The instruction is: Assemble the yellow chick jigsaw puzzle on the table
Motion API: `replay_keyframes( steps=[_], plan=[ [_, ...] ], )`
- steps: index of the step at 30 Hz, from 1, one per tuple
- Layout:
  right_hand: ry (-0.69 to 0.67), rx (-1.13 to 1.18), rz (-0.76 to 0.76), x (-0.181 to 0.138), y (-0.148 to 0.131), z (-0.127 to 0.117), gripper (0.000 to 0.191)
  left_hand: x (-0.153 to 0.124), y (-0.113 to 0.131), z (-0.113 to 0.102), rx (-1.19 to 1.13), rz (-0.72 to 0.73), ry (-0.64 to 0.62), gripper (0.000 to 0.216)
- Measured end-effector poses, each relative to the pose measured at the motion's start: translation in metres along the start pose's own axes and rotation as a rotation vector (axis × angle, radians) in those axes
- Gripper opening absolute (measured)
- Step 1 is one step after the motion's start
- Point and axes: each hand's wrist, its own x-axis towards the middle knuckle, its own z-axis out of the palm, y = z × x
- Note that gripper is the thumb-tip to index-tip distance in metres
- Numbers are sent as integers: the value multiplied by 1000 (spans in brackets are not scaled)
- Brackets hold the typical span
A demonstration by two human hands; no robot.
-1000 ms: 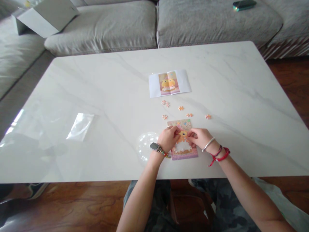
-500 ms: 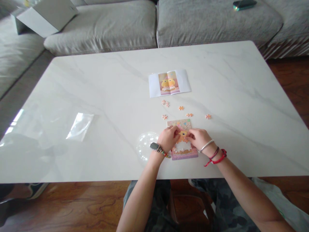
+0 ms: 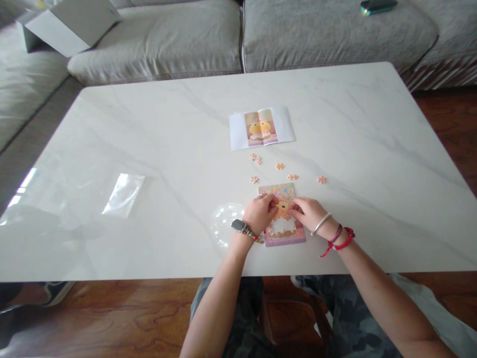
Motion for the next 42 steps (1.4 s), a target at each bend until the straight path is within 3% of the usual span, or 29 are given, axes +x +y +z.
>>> replay_keyframes(
  steps=[7,13,18,30,35,42],
  plan=[
    [-168,483,136,-3,-4,-5,6,1,-3,-7,-46,17,-39,10],
    [-179,565,53,-3,-10,8,14,-3,-5,-22,-213,-14,-58,12],
    [-236,694,103,-4,-11,9,24,-7,-9,-23,-264,0,-58,14],
    [-184,560,49,7,4,2,17,0,-19,-26,-83,-153,283,12],
    [-147,469,-29,9,10,-11,7,3,-19,-22,42,-113,306,12],
    [-195,379,-37,-1,16,-19,5,0,-17,-20,70,-105,300,14]
  ],
)
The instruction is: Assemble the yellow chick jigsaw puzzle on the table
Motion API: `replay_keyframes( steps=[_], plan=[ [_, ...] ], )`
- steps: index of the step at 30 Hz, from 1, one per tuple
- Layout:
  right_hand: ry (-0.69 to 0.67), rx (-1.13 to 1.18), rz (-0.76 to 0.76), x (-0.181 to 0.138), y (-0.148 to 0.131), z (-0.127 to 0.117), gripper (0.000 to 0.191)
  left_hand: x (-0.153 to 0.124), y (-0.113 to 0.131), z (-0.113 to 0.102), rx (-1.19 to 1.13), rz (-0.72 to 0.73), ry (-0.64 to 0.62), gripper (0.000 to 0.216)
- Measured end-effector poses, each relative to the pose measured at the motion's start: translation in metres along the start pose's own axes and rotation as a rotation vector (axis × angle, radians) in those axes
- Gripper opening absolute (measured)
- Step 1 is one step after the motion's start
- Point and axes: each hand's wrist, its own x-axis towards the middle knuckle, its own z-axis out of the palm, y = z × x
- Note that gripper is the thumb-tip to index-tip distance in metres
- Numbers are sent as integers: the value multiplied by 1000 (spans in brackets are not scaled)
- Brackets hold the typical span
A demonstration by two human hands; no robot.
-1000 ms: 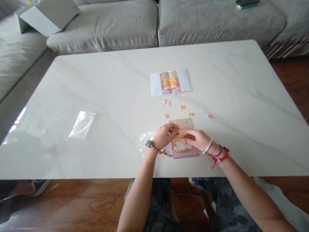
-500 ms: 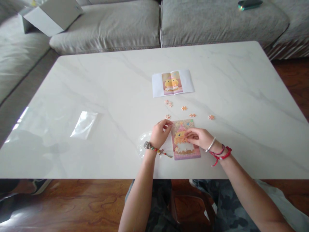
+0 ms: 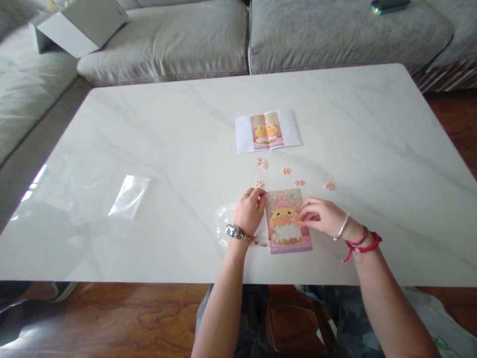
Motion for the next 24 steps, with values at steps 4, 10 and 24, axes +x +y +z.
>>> replay_keyframes(
  steps=[4,10,24],
  plan=[
    [42,-70,-42,-2,-5,10,6,-6,4,0,11,1,-12,14],
    [215,-117,-93,-12,-8,21,9,-20,5,2,25,-30,1,15],
    [666,-340,27,3,36,-16,10,-7,-24,7,132,-165,234,22]
  ],
)
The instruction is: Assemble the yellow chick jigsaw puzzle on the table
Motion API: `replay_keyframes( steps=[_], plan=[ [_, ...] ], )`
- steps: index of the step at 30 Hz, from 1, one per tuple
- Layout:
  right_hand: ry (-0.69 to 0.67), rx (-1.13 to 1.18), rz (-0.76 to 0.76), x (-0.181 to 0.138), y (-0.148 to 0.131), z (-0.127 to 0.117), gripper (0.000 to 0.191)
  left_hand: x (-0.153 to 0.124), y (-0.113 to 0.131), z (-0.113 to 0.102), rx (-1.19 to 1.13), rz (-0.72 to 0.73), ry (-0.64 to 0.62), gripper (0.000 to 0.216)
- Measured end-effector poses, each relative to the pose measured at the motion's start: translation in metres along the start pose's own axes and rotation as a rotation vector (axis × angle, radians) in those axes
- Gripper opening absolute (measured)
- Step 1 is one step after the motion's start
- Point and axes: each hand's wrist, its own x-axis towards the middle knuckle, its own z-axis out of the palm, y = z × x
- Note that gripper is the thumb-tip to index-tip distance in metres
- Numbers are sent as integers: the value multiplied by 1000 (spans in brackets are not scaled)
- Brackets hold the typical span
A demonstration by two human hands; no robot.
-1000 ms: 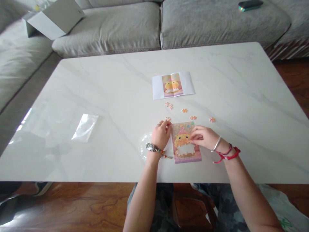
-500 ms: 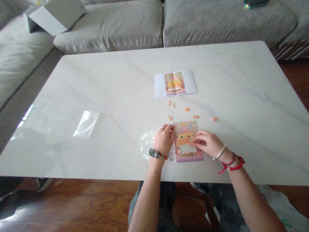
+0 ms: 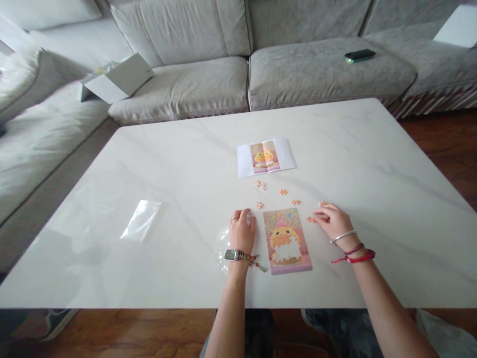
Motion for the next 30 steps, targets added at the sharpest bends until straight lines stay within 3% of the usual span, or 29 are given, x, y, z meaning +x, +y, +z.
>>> replay_keyframes(
  steps=[13,23,30],
  plan=[
    [246,-120,-59,17,19,-3,14,18,10,14,82,88,54,23],
    [86,-106,-129,17,39,-2,19,17,12,11,36,82,39,14],
    [13,-118,-180,16,36,-8,20,16,10,11,40,84,34,14]
  ],
)
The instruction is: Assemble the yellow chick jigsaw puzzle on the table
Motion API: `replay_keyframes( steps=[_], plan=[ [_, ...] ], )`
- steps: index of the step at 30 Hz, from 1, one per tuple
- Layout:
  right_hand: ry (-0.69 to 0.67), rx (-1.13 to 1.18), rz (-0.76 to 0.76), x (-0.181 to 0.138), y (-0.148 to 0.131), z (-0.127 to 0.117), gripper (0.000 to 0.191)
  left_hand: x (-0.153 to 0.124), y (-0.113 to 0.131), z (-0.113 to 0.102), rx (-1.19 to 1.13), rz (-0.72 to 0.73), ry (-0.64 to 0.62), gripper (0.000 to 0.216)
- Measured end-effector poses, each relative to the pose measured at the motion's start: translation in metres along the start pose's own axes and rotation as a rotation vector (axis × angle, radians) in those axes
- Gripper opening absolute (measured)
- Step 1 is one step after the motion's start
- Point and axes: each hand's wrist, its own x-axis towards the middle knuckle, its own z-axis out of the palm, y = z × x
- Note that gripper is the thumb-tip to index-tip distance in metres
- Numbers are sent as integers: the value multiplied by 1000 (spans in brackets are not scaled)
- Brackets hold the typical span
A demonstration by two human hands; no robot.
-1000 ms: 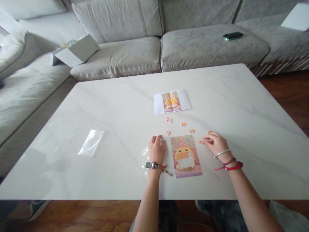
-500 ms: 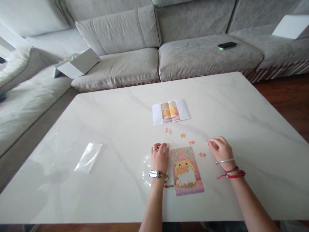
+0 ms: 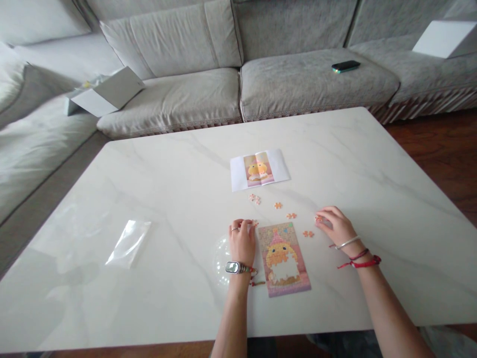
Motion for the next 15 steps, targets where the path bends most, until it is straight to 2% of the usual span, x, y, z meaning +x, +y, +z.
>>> replay_keyframes(
  steps=[5,9,15],
  plan=[
    [29,-30,-5,2,-6,1,19,0,-2,1,18,14,-4,15],
    [65,-114,-54,8,-22,4,23,-1,-2,0,27,3,3,17],
    [-33,-218,-135,18,-57,16,23,-3,3,-2,24,-4,-15,19]
  ],
)
